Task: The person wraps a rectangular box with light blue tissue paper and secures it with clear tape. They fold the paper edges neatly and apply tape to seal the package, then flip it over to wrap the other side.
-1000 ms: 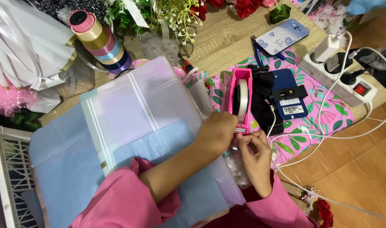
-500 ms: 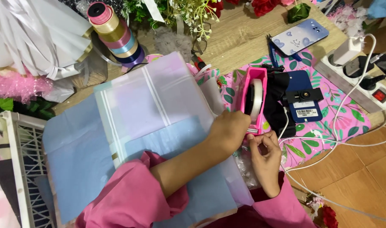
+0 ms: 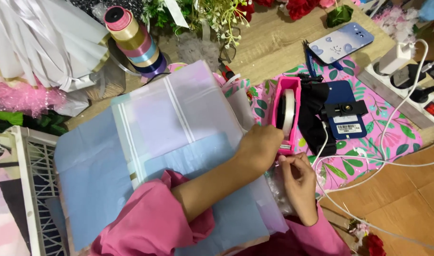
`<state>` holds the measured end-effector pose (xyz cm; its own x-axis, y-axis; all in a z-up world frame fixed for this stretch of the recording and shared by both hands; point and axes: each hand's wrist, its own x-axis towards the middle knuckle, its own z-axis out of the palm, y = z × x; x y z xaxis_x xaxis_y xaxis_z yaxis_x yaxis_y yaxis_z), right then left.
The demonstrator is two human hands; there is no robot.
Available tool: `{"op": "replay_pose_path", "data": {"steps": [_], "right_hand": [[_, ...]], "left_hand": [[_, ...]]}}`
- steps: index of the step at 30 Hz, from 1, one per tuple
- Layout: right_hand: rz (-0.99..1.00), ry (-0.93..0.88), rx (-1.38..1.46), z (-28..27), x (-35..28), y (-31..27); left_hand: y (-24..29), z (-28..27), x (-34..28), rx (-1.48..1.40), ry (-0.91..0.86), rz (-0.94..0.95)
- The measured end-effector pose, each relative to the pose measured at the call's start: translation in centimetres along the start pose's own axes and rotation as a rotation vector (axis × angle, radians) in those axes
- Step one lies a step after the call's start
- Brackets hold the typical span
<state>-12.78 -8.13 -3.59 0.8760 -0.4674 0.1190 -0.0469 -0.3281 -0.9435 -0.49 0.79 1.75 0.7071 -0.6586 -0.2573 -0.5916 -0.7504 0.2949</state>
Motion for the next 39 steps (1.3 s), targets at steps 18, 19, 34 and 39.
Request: {"op": "replay_pose_path", "data": {"steps": [18,19,34,39], "right_hand": [[-0.487,-0.447,0.041,-3.8,0.8,-7.8],[-0.490,-0.454,0.045,-3.6,0.8,-8.5],[-0.367,-0.727,0.099,2.3,3.4,-15.5],[-0.401,-0.766,0.025,5.4,4.0,-15.9]], "left_hand": [[0.2,-12.7,-13.1,-0.540,0.088,0.244],[-0.1,-12.6,-13.3,-0.541,0.093,0.236],[-5.0,-13.7,-18.8,-0.697,0.297,-0.162],[-7.9,-13.6,-19.3,-0.721,0.294,-0.284]]}}
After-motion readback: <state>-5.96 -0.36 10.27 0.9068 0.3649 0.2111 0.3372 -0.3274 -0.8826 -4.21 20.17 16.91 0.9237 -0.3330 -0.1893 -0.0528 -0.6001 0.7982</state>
